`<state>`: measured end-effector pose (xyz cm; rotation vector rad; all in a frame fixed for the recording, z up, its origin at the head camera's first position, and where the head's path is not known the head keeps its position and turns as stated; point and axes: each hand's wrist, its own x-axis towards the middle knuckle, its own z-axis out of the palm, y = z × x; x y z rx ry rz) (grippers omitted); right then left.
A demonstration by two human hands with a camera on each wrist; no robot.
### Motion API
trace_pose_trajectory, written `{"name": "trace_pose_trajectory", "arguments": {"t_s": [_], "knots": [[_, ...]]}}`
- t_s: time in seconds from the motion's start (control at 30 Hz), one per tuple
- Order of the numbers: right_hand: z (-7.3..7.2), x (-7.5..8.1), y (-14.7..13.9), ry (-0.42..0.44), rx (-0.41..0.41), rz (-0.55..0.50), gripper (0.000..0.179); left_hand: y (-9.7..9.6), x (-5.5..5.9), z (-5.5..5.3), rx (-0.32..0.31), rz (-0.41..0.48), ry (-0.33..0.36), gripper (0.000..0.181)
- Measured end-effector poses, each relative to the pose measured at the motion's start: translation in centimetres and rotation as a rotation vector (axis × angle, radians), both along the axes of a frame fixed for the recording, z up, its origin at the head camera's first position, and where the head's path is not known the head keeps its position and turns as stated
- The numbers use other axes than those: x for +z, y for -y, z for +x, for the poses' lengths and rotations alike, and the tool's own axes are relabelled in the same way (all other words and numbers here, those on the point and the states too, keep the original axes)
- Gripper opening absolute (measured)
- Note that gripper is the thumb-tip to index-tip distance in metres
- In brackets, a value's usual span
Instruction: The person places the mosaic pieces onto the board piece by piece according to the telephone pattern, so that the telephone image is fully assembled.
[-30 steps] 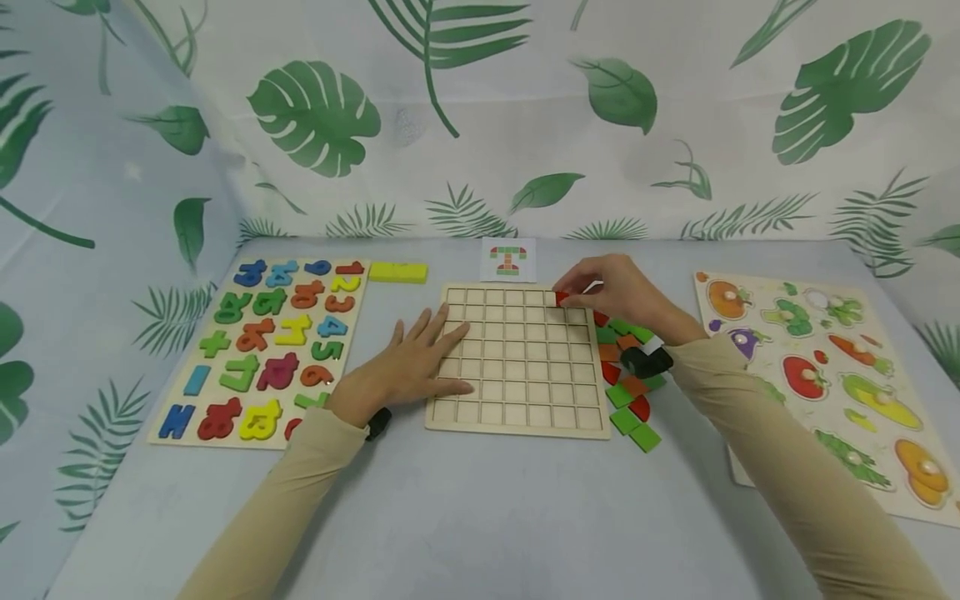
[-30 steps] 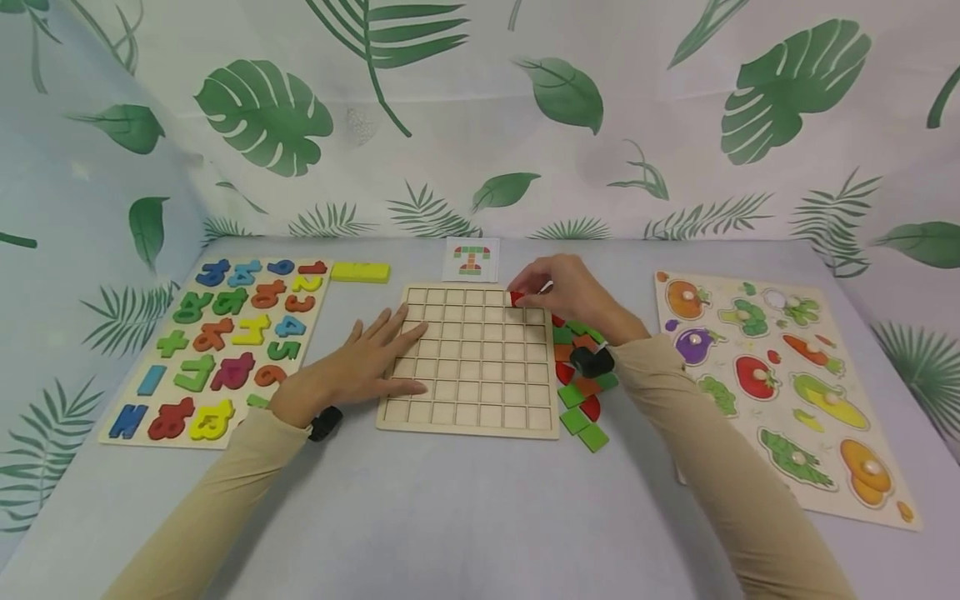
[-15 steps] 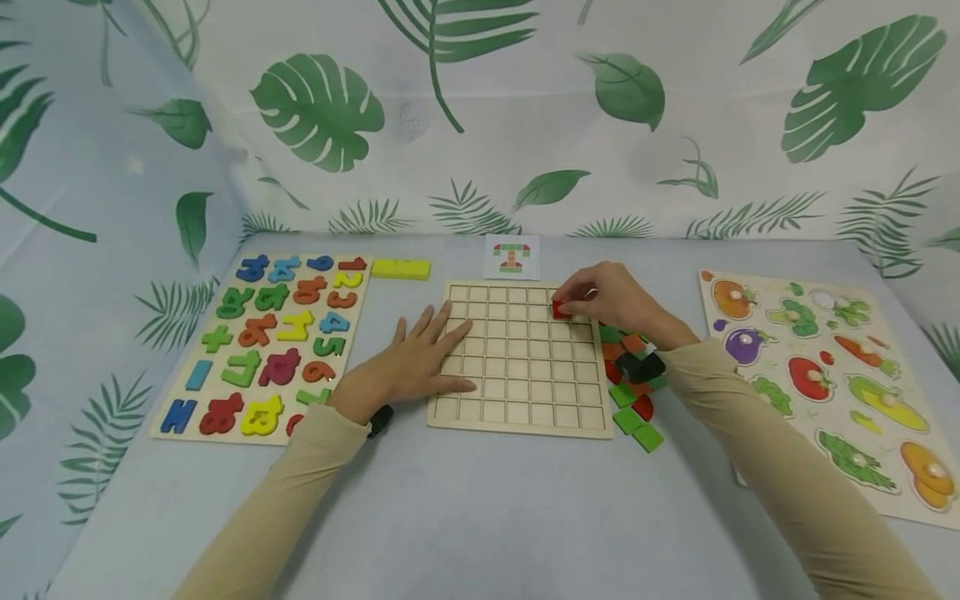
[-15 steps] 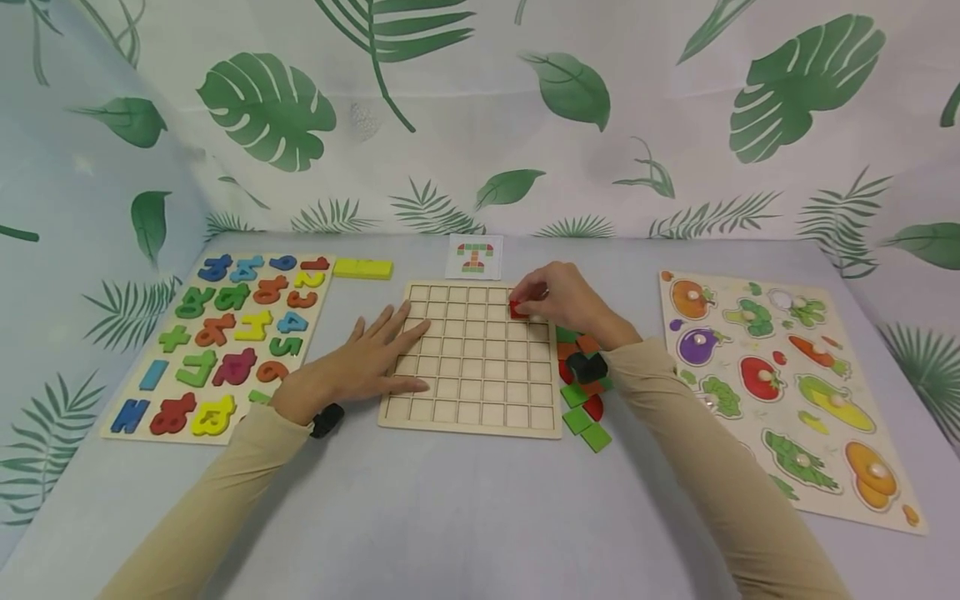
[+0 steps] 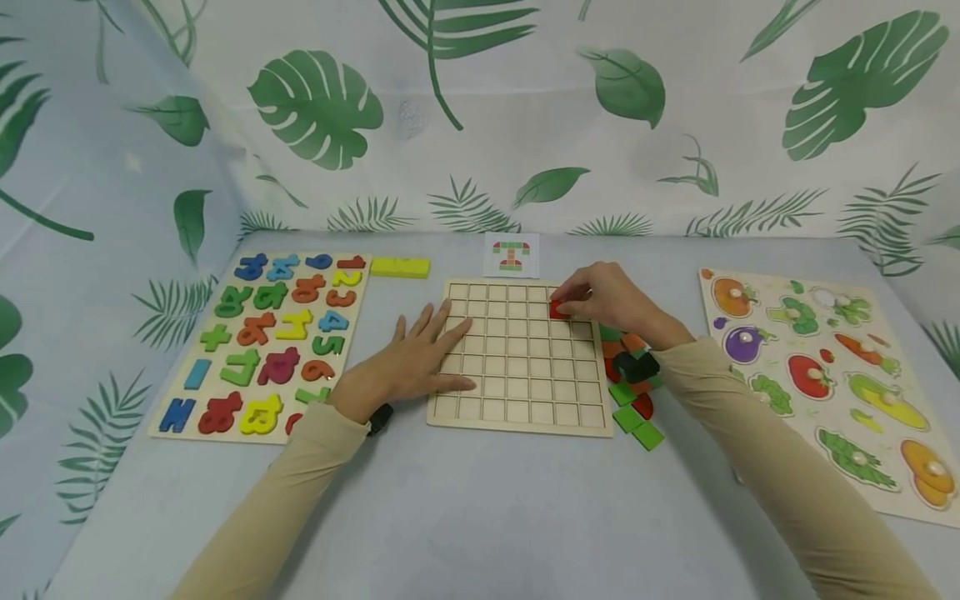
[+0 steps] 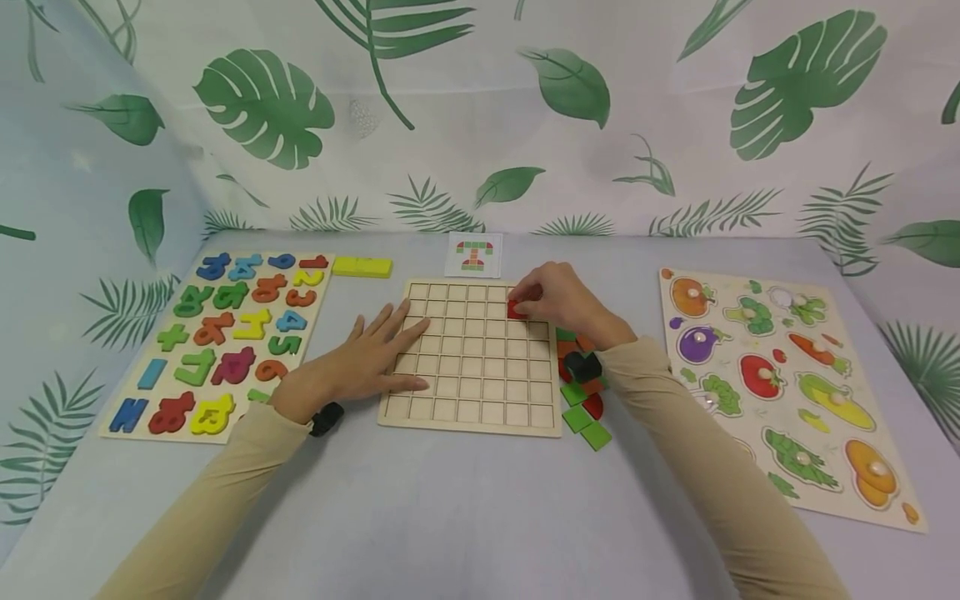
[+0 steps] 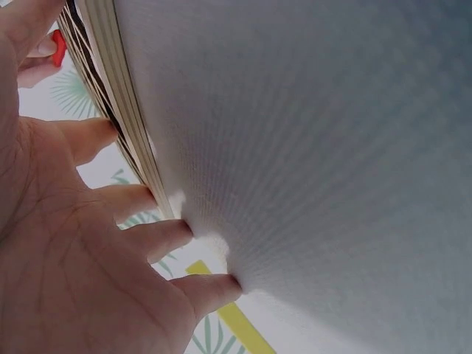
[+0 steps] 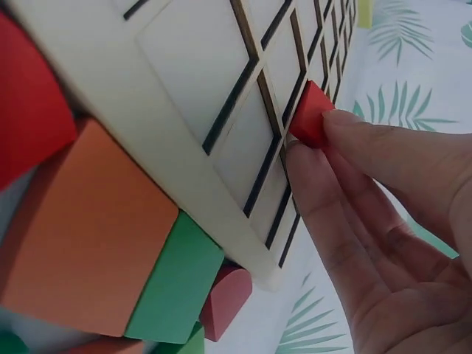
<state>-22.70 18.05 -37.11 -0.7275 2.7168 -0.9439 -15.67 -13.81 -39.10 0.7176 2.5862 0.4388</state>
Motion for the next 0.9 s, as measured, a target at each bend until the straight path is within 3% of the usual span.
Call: {"name": "trace_pose_trajectory", "arguments": {"t_s": [0.9], "knots": [[0.4,0.2,1.5,-0.036,0.0,0.103,0.015,0.0,0.1,0.1,-0.003,-0.003,-0.006,0.094]]}}
